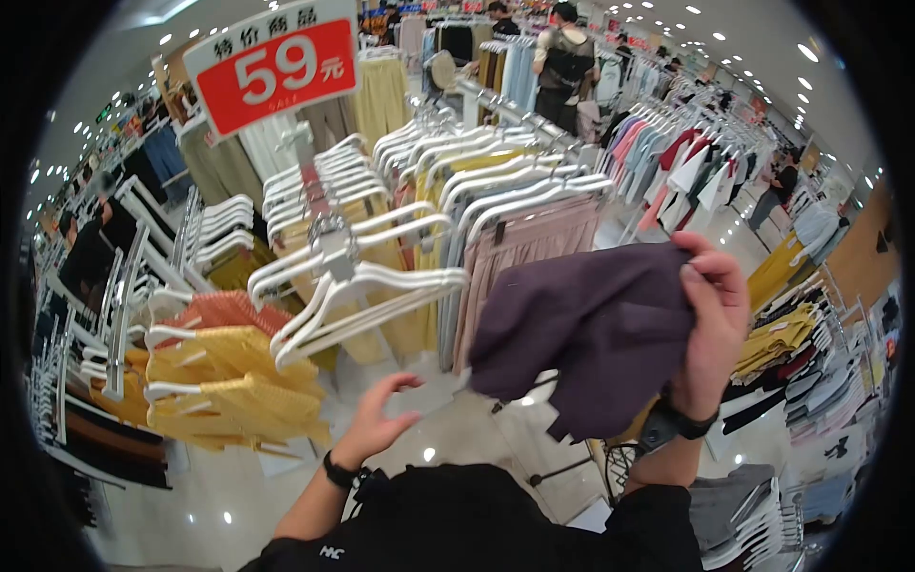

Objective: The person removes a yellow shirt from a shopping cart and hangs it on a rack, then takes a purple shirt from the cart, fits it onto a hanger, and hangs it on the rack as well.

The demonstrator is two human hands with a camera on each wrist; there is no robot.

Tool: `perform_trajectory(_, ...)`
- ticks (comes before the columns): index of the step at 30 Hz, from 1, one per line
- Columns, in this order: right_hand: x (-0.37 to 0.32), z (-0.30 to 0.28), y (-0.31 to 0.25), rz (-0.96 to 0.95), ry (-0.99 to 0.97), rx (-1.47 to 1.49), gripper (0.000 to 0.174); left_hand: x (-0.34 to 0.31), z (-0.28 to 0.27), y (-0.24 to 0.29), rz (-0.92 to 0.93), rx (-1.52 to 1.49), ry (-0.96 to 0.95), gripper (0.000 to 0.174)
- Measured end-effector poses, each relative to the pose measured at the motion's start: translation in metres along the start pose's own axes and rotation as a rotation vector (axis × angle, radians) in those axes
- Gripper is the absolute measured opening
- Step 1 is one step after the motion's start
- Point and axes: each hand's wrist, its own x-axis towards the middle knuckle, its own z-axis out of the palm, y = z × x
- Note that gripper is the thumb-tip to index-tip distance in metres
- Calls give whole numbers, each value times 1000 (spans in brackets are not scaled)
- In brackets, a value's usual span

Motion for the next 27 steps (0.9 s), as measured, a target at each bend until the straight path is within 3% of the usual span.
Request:
perform_trajectory(1,-9,12,10,73,-65,36,9,0,18,-13,-135,-321,-112,63)
perform_trajectory(3,-30,37,25,213,-189,78,8,-6,47,-46,-271,-597,-191,65)
perform_trajectory(4,-41,43,36,286,-252,86,10,-7,44,-38,-288,-593,-178,65)
perform_trajectory(6,-61,54,53,420,-469,202,12,-2,32,-23,-534,-1302,-200,53)
perform_trajectory(7,-72,58,65,473,-567,236,15,2,30,-25,-539,-1300,-186,53)
perform_trajectory(9,-91,64,87,560,-777,221,20,7,27,-37,-154,-270,-314,53)
perform_trajectory(10,-100,67,94,594,-887,173,22,3,28,-50,-160,-267,-312,53)
perform_trajectory(12,-113,68,103,540,-1104,-34,28,-2,26,-75,-261,-1444,-125,55)
perform_trajectory(13,-120,67,108,537,-1119,-72,29,-3,22,-76,-259,-1441,-124,55)
perform_trajectory(15,-135,61,118,532,-1112,-149,33,-4,14,-73,-471,-1817,-75,56)
perform_trajectory(16,-143,57,124,532,-1112,-146,33,-5,12,-69,-471,-1814,-74,56)
perform_trajectory(18,-161,49,138,569,-856,-26,37,-7,10,-57,-569,-1645,84,49)
perform_trajectory(19,-167,43,147,657,-797,8,47,-10,9,-51,-571,-1642,87,49)
perform_trajectory(20,-170,42,153,659,-799,11,47,-14,10,-45,-557,-1428,113,51)
perform_trajectory(21,-172,45,154,794,-611,80,51,-19,12,-42,-540,-1215,137,54)
perform_trajectory(22,-175,47,158,922,-418,147,54,-27,14,-53,-541,-1215,139,54)
perform_trajectory(24,-179,46,188,926,-412,226,53,-50,11,-84,-118,1,-149,58)
perform_trajectory(26,-177,41,209,1385,-408,846,50,-55,5,-46,-73,19,-154,59)
perform_trajectory(27,-173,45,213,1493,-480,929,48,-48,14,-33,55,245,-153,59)
